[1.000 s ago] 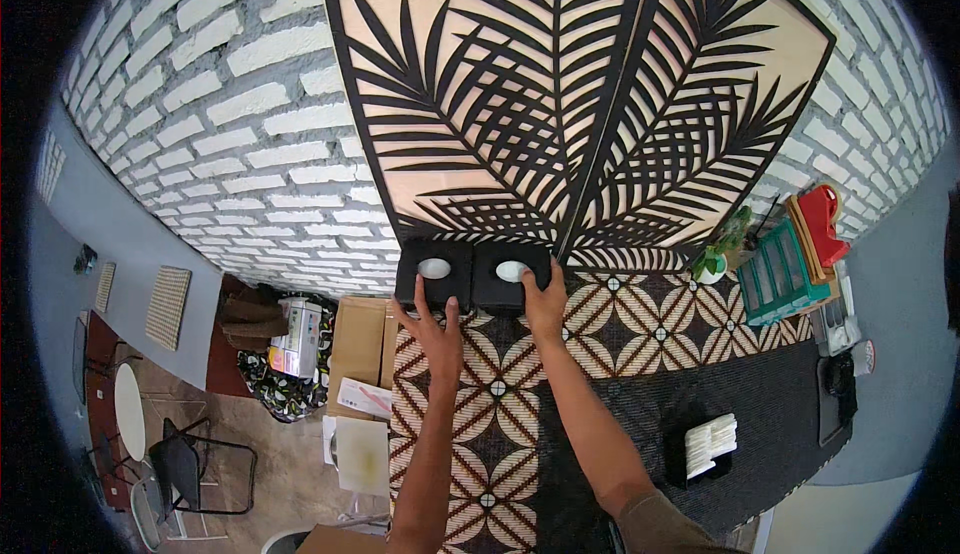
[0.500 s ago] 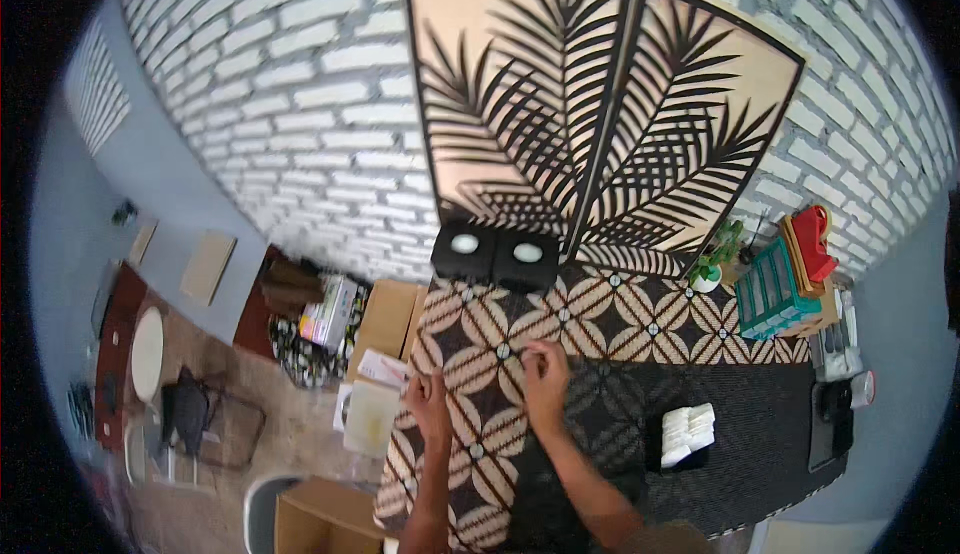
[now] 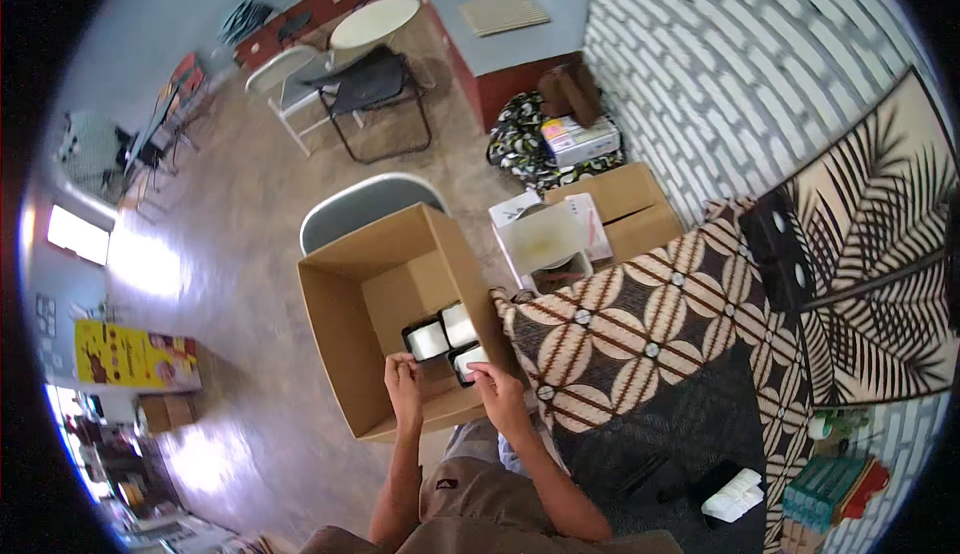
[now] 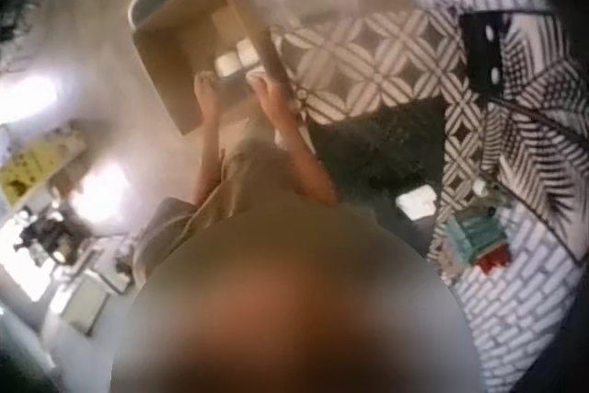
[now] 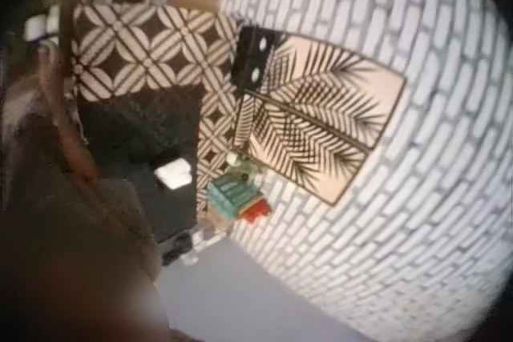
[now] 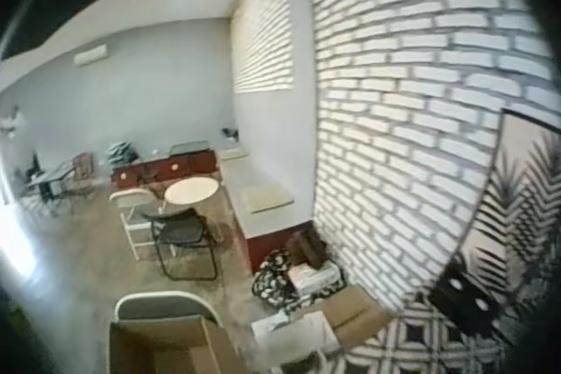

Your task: The recorder is assembling small white cube containers into black plastic bases and organizing them within a large cardboard box.

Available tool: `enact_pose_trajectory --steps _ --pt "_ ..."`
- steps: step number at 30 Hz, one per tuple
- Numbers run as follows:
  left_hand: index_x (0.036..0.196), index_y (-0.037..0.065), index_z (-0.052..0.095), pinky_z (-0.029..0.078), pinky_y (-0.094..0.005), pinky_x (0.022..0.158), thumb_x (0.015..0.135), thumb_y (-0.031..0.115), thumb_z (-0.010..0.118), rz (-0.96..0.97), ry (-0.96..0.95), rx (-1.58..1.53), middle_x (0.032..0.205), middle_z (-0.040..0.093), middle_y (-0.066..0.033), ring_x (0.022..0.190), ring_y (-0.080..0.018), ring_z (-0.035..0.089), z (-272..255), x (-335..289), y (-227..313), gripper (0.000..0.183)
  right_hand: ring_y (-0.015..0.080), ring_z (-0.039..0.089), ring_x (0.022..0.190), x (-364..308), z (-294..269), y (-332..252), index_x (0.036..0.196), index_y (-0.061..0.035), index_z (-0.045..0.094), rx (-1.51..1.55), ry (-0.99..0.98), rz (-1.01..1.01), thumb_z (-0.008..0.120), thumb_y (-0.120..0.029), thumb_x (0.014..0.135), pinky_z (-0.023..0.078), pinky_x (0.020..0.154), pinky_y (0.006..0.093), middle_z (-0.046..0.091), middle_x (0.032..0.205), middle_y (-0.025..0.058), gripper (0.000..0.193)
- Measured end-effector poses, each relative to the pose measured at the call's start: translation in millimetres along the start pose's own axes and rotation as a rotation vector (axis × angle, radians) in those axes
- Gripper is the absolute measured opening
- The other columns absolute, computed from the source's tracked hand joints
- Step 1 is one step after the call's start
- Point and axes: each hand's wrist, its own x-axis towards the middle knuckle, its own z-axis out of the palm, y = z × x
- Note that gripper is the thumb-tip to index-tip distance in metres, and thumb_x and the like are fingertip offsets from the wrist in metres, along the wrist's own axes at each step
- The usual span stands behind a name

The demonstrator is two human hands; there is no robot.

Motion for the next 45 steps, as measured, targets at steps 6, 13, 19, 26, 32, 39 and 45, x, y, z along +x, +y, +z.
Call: enact_pose_trajectory --steps 6,13,19,26,32,39,45 --pt "0.105 0.004 0.062 0.044 -0.0224 0.058 0.091 0.009 0.047 -0.417 -0.077 0.113 0.081 0.06 -0.0018 0.067 -0.0079 0.053 -49 34 -146 0.021 0.0347 0.065 0.098 37 51 144 0.116 0.0036 0.059 -0.333 -0.125 0.205 0.054 -0.014 0.094 0.05 0.086 0.0407 0.067 0.103 0.0226 0.029" --pt "0.113 -0.004 0.06 0.051 -0.0446 0.08 0.089 0.027 0.05 -0.379 -0.39 0.665 0.102 0.065 -0.0272 0.093 -0.0396 0.065 46 49 -428 0.04 0.0431 0.047 0.123 84 -28 418 0.133 0.0063 0.042 -0.889 0.055 0.338 0.052 -0.012 0.084 0.038 0.104 0.0453 0.048 0.13 0.0333 0.053" --pt "0.111 -0.007 0.059 0.047 -0.052 0.087 0.091 0.032 0.052 -0.723 -0.396 0.868 0.107 0.06 -0.0338 0.102 -0.048 0.059 -25 52 -427 0.044 0.04 0.026 0.139 55 74 412 0.145 0.006 0.022 -0.765 -0.081 0.659 0.05 -0.009 0.087 0.023 0.115 0.0417 0.027 0.149 0.0285 0.066" --pt "0.114 -0.004 0.055 0.047 -0.0521 0.087 0.094 0.026 0.049 -0.568 -0.453 0.884 0.107 0.061 -0.031 0.103 -0.0449 0.059 -2 69 -301 0.036 0.0396 0.026 0.139 72 64 351 0.146 0.0054 0.019 -0.805 -0.039 0.727 0.055 -0.012 0.088 0.022 0.115 0.0414 0.025 0.149 0.0288 0.071" --pt "0.117 -0.003 0.053 0.047 -0.0516 0.091 0.092 0.022 0.049 -0.455 -0.57 1.032 0.111 0.06 -0.0303 0.107 -0.0458 0.057 -59 82 -259 0.036 0.0441 0.043 0.126 96 84 224 0.132 0.0071 0.042 -0.835 -0.202 0.661 0.057 -0.015 0.085 0.036 0.106 0.0471 0.045 0.135 0.0305 0.054" --pt "0.102 -0.006 0.055 0.043 -0.0547 0.079 0.093 0.019 0.048 0.005 -0.616 0.946 0.094 0.06 -0.0313 0.092 -0.0499 0.056 -87 64 -7 0.028 0.0439 0.05 0.111 48 76 71 0.119 0.0061 0.052 -0.748 -0.134 0.259 0.05 -0.011 0.093 0.043 0.094 0.0478 0.051 0.118 0.0283 0.031" --pt "0.095 -0.006 0.051 0.047 -0.0441 0.069 0.09 0.014 0.057 0.354 -0.551 0.595 0.087 0.057 -0.0246 0.078 -0.0402 0.058 -13 4 111 0.022 0.038 0.06 0.103 -42 4 -63 0.13 0.005 0.048 -0.558 0.405 -0.072 0.058 -0.021 0.093 0.047 0.089 0.04 0.059 0.117 0.0246 0.046"
